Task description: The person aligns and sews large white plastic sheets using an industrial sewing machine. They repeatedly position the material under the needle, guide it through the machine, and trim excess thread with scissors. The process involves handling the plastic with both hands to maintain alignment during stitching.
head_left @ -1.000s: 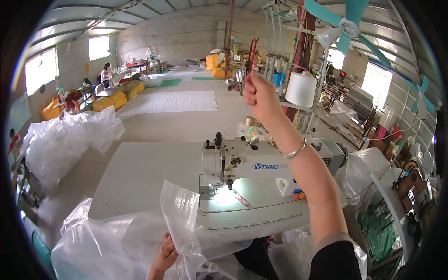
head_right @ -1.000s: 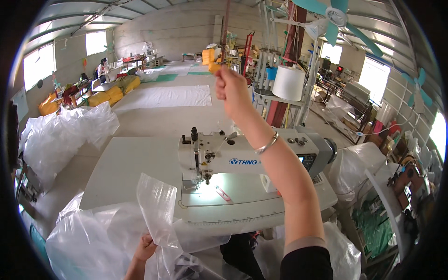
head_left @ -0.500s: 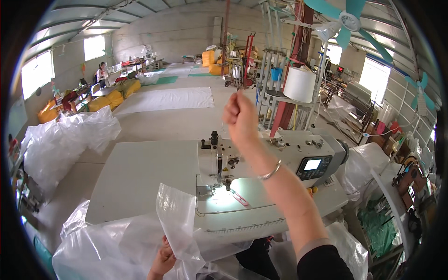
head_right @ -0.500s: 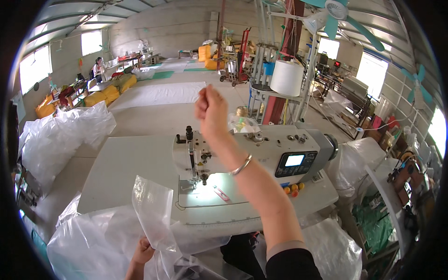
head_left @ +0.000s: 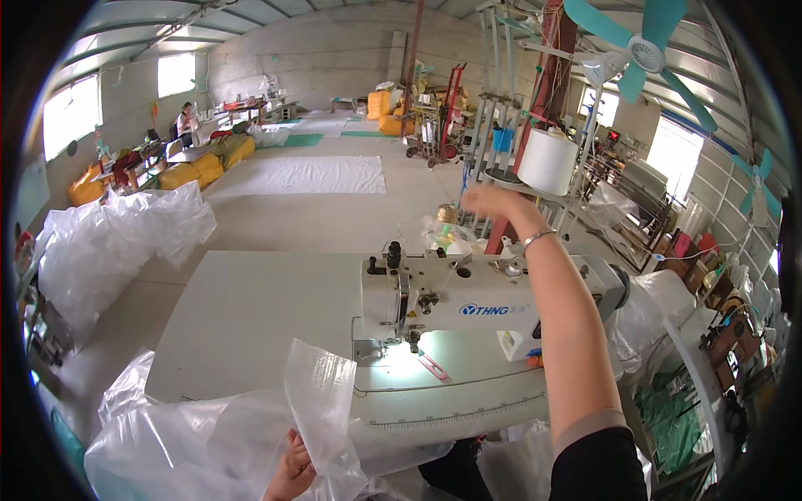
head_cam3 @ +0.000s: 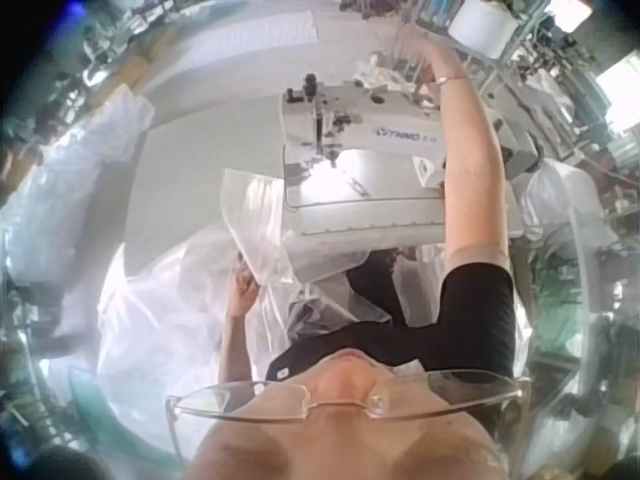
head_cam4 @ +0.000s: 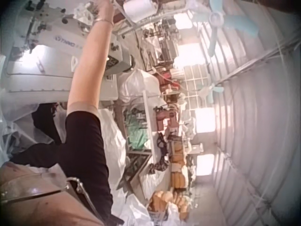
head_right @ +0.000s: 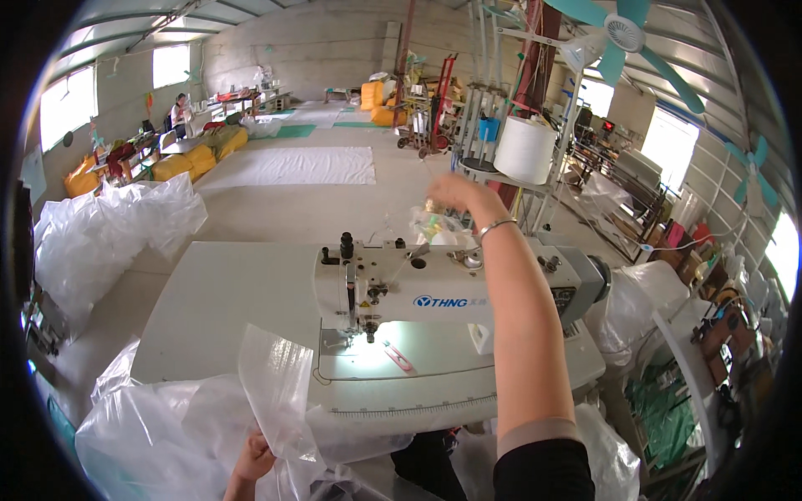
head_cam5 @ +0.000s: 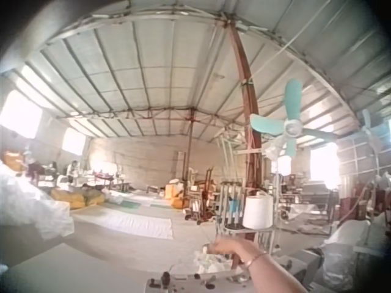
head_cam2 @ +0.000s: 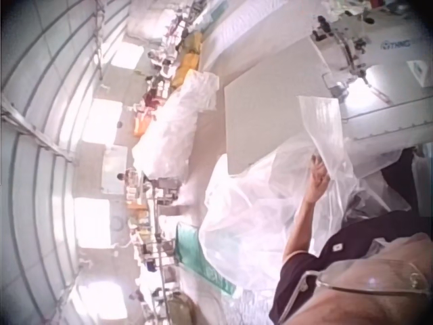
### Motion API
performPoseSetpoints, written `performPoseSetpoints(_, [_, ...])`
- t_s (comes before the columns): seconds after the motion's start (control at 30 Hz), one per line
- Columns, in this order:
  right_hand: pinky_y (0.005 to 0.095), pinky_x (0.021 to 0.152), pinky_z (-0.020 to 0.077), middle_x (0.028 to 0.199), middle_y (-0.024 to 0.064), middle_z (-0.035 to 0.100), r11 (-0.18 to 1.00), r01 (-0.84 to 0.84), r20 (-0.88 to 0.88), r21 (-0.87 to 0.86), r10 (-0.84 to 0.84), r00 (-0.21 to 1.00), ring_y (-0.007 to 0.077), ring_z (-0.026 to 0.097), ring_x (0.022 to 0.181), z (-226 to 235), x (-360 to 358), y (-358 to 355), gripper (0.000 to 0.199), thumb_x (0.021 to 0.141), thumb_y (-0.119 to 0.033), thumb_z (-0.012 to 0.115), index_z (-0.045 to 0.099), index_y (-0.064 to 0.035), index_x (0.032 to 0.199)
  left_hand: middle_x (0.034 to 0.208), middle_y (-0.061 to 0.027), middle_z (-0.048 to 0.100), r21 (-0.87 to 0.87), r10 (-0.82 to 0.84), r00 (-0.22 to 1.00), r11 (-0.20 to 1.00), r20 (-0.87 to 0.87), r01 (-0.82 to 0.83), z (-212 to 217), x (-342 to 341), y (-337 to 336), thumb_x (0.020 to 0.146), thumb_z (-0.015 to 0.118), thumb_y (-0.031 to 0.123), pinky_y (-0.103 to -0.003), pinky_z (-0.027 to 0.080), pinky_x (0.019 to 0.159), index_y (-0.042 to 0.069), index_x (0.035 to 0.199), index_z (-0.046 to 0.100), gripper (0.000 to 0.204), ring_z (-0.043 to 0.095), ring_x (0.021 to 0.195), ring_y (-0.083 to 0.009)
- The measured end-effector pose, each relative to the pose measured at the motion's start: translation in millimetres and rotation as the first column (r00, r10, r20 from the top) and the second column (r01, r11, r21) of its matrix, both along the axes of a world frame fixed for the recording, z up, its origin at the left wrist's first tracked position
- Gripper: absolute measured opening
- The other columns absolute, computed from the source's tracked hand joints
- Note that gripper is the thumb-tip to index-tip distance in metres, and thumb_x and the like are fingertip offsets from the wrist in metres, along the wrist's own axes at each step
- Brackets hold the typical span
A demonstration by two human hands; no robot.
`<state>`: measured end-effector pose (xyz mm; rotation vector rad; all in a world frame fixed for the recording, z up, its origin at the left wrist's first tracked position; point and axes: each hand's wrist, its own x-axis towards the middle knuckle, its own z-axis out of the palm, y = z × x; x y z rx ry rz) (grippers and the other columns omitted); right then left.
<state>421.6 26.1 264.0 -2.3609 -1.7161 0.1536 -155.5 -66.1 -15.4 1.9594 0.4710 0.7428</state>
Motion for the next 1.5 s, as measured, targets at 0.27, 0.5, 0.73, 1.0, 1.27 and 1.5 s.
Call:
performPoseSetpoints(0.27, [0.039,0.064,0.0547,0.111,0.0138,0.065,0.962,0.273,-0.333,0.026,-0.249,0.909,0.027,0.068,0.093,18.0,-52.8,-3.1,0.055,0.084,-0.039,0.058,0.053,-0.0083,0.13,0.111,-0.0081,0.065,0.126,0.015,0.996,0.992,-0.091,-0.004,14.0,-1.8,-2.3,0.082,0.055,0.004,-0.045,0.018,0.11,0.006,0.1,0.07,0.023,0.05,0.118,-0.0286])
performPoseSetpoints(0.5, [0.0418,0.091,0.0481,0.121,0.0184,0.061,0.728,-0.413,0.623,0.547,-0.025,0.782,0.0307,0.061,0.109,2.0,-60.6,-38.9,0.062,0.077,-0.02,0.073,0.05,-0.0065,0.133,0.131,-0.0069,0.056,0.182,0.005,0.983,0.983,-0.184,0.029,19.7,10.4,-7.4,0.075,0.06,0.002,-0.055,0.008,0.108,0.009,0.106,0.066,0.032,0.031,0.139,-0.0335])
performPoseSetpoints(0.73, [0.0287,0.073,0.0517,0.096,0.0134,0.069,0.944,-0.271,-0.193,0.188,0.307,0.932,0.0177,0.067,0.082,-62.6,-251.5,-208.4,0.022,0.083,-0.017,0.071,0.066,-0.0011,0.097,0.136,-0.0095,0.052,0.331,0.027,0.947,0.94,-0.321,0.085,52.1,14.1,-11.4,0.079,0.074,0.033,-0.064,0.015,0.106,0.013,0.129,0.057,0.056,0.029,0.139,-0.036])
performPoseSetpoints(1.0, [0.0396,0.084,0.047,0.106,0.0111,0.064,0.861,-0.041,-0.111,0.506,0.112,0.987,0.03,0.059,0.101,-232.5,-269.8,-265.7,0.045,0.073,-0.036,0.077,0.066,-0.0032,0.102,0.151,-0.0158,0.029,0.722,0.273,0.96,0.676,-0.064,-0.144,107.1,110.2,-7.9,0.079,0.073,0.032,-0.054,0.023,0.11,0.005,0.143,0.035,0.079,0.027,0.138,-0.0389])
performPoseSetpoints(1.27, [0.0417,0.075,0.0443,0.084,0.0052,0.057,0.837,-0.038,-0.143,0.546,0.138,0.98,0.0254,0.056,0.088,-266.0,-288.6,-241.6,0.029,0.065,-0.014,0.078,0.059,-0.0064,0.086,0.112,-0.0111,0.063,0.502,0.343,0.852,0.858,-0.395,-0.113,128.3,139.8,45.0,0.076,0.077,0.031,-0.045,0.033,0.104,0.003,0.121,0.058,0.056,0.059,0.105,-0.0314])
performPoseSetpoints(1.5, [0.0245,0.055,0.0433,0.072,0.0027,0.06,0.717,0.503,-0.875,0.483,0.423,0.236,0.0094,0.057,0.064,-247.6,-283.2,-215.2,0.012,0.087,-0.005,0.064,0.053,-0.0019,0.082,0.076,-0.0031,0.061,0.374,-0.199,0.962,0.891,-0.185,0.257,175.1,134.2,-3.2,0.084,0.066,0.004,-0.025,0.046,0.064,0.001,0.095,0.067,0.012,0.057,0.079,-0.0094])
